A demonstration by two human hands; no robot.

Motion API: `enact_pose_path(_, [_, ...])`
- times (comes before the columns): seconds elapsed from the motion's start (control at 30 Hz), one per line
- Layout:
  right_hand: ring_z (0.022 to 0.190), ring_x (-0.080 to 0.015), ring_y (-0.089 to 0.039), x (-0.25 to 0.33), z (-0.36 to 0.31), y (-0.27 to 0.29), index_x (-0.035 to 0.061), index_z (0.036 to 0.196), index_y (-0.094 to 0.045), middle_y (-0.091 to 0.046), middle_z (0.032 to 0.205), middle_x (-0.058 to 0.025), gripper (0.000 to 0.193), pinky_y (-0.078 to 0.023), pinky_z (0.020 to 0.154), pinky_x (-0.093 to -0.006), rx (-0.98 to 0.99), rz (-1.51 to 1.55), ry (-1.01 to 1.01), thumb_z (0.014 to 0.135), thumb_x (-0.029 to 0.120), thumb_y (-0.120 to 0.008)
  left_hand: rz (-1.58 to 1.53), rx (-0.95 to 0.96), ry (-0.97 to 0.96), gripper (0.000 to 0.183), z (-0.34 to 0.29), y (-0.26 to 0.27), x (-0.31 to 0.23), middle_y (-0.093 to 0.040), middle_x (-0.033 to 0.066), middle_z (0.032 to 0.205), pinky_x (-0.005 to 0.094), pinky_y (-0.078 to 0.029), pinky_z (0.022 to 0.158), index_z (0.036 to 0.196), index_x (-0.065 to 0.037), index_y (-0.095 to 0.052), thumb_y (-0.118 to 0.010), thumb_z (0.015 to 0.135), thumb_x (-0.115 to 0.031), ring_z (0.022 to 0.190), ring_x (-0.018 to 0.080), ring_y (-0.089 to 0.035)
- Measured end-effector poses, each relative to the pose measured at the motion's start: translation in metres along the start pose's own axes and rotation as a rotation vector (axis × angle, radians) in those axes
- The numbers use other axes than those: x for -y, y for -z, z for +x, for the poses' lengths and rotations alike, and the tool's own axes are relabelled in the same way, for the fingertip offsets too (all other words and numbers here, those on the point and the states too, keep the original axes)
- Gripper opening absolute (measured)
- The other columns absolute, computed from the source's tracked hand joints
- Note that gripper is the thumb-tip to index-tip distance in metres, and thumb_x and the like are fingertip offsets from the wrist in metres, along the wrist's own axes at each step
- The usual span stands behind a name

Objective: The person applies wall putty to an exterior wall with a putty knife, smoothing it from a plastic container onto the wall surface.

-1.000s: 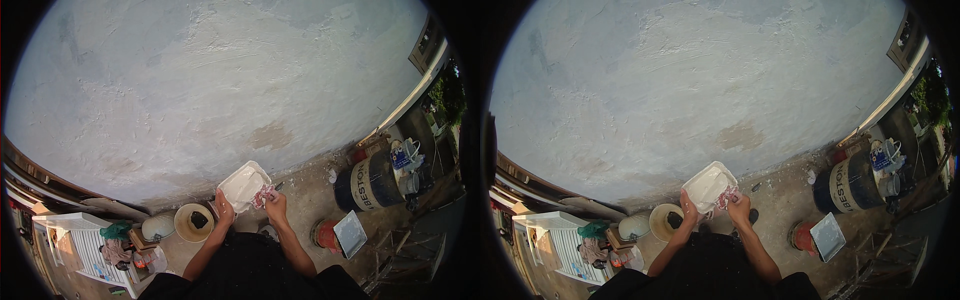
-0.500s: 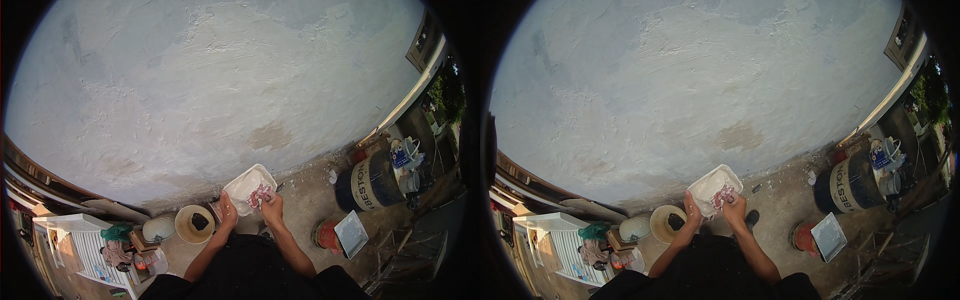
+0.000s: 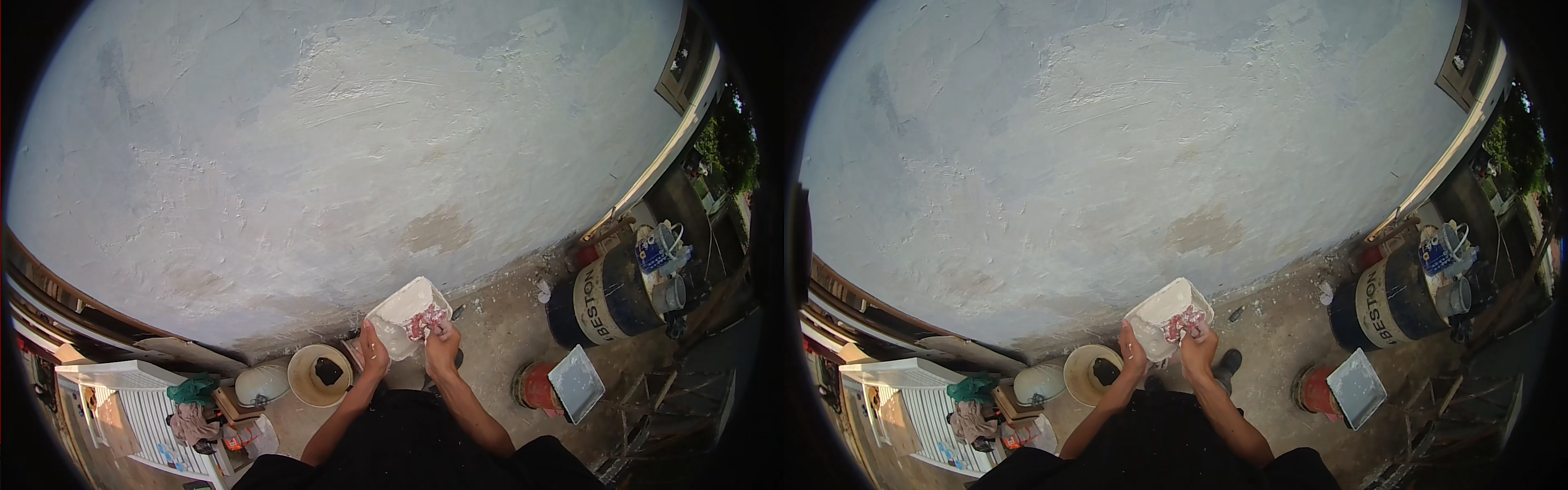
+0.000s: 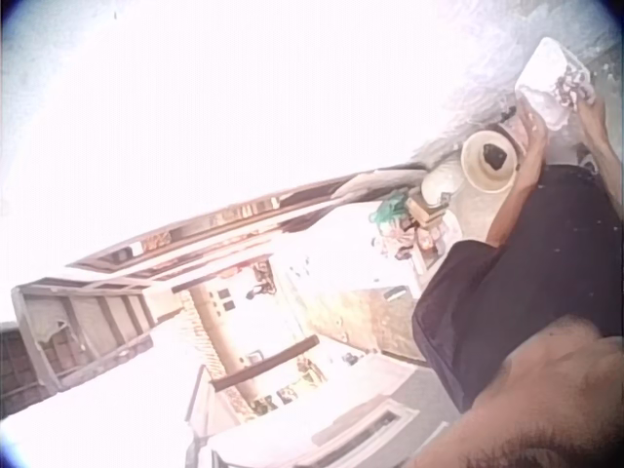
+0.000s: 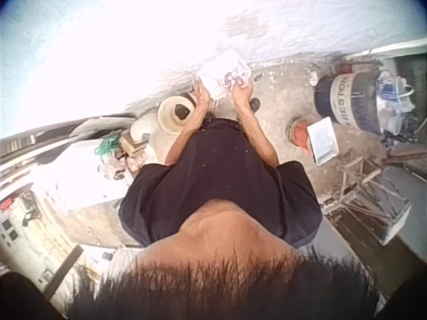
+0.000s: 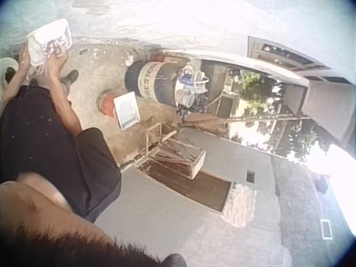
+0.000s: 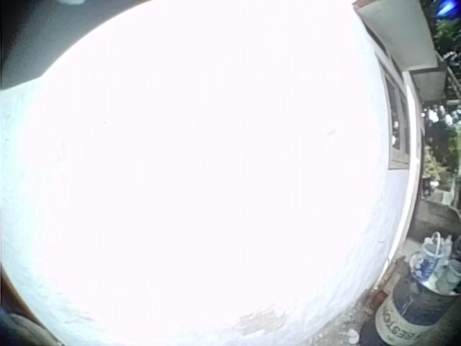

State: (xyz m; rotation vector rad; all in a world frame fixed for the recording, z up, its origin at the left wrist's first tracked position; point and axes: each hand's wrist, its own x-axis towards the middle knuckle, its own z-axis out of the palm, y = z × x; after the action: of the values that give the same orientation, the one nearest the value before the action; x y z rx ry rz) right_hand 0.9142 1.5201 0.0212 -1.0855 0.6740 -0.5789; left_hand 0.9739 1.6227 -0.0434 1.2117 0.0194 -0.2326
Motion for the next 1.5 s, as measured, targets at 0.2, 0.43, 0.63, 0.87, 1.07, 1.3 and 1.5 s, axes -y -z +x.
enact_pose_path(0.2, [0.084,-0.0143,-0.063,0.009,-0.001,-0.001,-0.0042,0.109,-0.055,-0.063,0.099,-0.0094,0.030,-0.053,0.069,-0.0252,0.005,0.055,0.024,0.084,-0.012,-0.042,-0.044,0.000,0.034,0.047,0.006,0.000,-0.001,-0.056,0.0125,0.103,0.0288,-0.041,0.085,0.110,0.005,-0.049,-0.025,0.101,-0.034,0.094,0.0167,-0.053])
enact_pose_path(0.43, [0.089,-0.0151,-0.062,0.022,0.010,0.004,-0.0012,0.114,-0.052,-0.061,0.105,-0.0093,0.034,-0.054,0.072,-0.0283,0.040,0.178,-0.011,0.084,-0.012,-0.038,-0.179,0.006,0.119,0.052,0.009,0.013,-0.003,-0.058,0.0154,0.107,0.0318,-0.047,0.086,0.116,0.004,-0.048,-0.025,0.100,-0.041,0.096,0.0226,-0.059])
enact_pose_path(0.63, [0.087,-0.0174,-0.063,0.041,0.042,0.001,0.0008,0.114,-0.052,-0.060,0.103,-0.0093,0.033,-0.056,0.071,-0.0316,0.023,0.215,-0.093,0.086,-0.009,-0.037,-0.275,-0.001,0.138,0.064,0.002,0.028,-0.032,-0.055,0.0175,0.117,0.0355,-0.045,0.091,0.123,0.004,-0.044,-0.024,0.097,-0.051,0.105,0.0259,-0.057])
enact_pose_path(0.87, [0.083,-0.0192,-0.063,0.033,0.115,-0.016,-0.0006,0.113,-0.052,-0.060,0.100,-0.0105,0.026,-0.059,0.068,-0.0332,-0.046,0.210,-0.152,0.087,-0.003,-0.050,-0.327,-0.091,0.069,0.069,-0.011,0.086,-0.020,-0.049,0.0164,0.128,0.0374,-0.040,0.098,0.131,0.002,-0.037,-0.024,0.095,-0.055,0.115,0.0276,-0.050])
enact_pose_path(1.07, [0.079,-0.0205,-0.063,0.099,0.158,-0.059,-0.0054,0.106,-0.052,-0.060,0.094,-0.0127,0.020,-0.059,0.068,-0.0343,-0.073,0.215,0.026,0.086,-0.004,-0.050,-0.355,-0.139,0.097,0.070,-0.022,0.101,-0.028,-0.046,0.0152,0.131,0.0378,-0.040,0.099,0.134,-0.001,-0.035,-0.024,0.094,-0.057,0.118,0.0279,-0.049])
enact_pose_path(1.3, [0.077,-0.0213,-0.062,0.178,0.169,-0.100,-0.0112,0.097,-0.051,-0.058,0.089,-0.0149,0.012,-0.059,0.074,-0.0344,-0.074,0.251,0.132,0.085,-0.006,-0.049,-0.347,-0.174,0.073,0.071,-0.015,0.117,-0.015,-0.043,0.0150,0.134,0.0380,-0.038,0.100,0.135,-0.001,-0.033,-0.026,0.094,-0.058,0.120,0.0282,-0.046])
enact_pose_path(1.5, [0.083,-0.0208,-0.063,0.240,0.136,-0.101,-0.0102,0.096,-0.054,-0.059,0.094,-0.0157,0.013,-0.058,0.077,-0.0341,0.051,0.165,0.269,0.087,-0.003,-0.048,-0.320,-0.169,0.076,0.072,-0.009,0.115,-0.014,-0.042,0.0150,0.134,0.0383,-0.038,0.101,0.135,-0.001,-0.032,-0.026,0.093,-0.059,0.120,0.0287,-0.046])
